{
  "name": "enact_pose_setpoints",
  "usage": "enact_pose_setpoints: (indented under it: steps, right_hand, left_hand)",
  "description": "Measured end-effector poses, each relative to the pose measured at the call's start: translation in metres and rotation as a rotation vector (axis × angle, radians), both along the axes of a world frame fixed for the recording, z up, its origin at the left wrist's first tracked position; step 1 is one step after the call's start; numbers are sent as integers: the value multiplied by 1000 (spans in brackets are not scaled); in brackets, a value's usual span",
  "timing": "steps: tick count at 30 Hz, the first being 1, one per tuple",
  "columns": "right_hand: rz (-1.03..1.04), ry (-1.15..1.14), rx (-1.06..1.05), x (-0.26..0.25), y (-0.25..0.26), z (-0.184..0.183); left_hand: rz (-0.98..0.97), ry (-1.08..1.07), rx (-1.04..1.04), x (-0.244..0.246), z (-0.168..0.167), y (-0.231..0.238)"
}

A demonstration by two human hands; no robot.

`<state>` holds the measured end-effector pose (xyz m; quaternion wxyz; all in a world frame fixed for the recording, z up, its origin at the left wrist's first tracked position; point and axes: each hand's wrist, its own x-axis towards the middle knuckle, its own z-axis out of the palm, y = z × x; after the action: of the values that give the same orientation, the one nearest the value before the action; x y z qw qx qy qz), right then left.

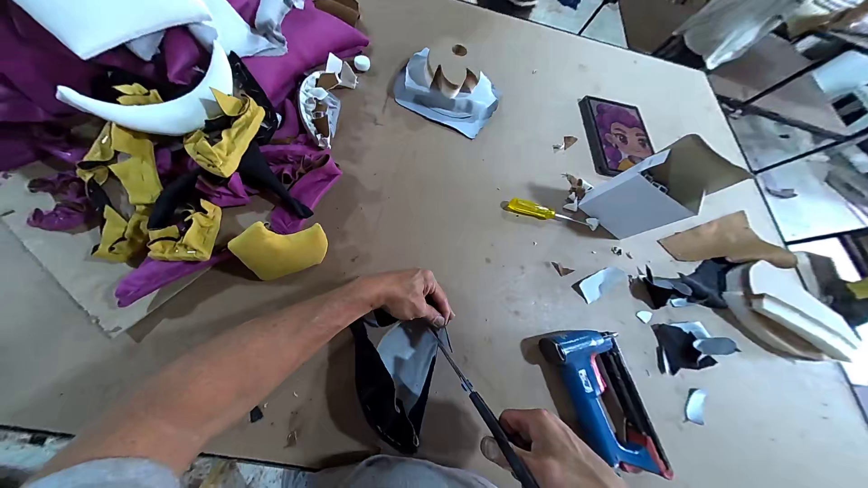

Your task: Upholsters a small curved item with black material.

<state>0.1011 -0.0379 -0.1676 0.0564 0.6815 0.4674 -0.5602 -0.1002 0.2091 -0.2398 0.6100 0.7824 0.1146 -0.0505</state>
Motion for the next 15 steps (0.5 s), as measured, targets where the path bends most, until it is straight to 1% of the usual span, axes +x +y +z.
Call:
enact_pose_setpoints:
  steps: [4,8,15]
  right_hand:
    - [-93,33,-26,-7,0,-3]
    - [-166,100,8,-6,-10,-6]
    - [-297,190,-62,-12,-10,-8]
  left_hand:
    - [12,-35,5,2,0,-2]
    - [3,-32,9,2,1,0]
    - [31,-25,-9,0,3,0]
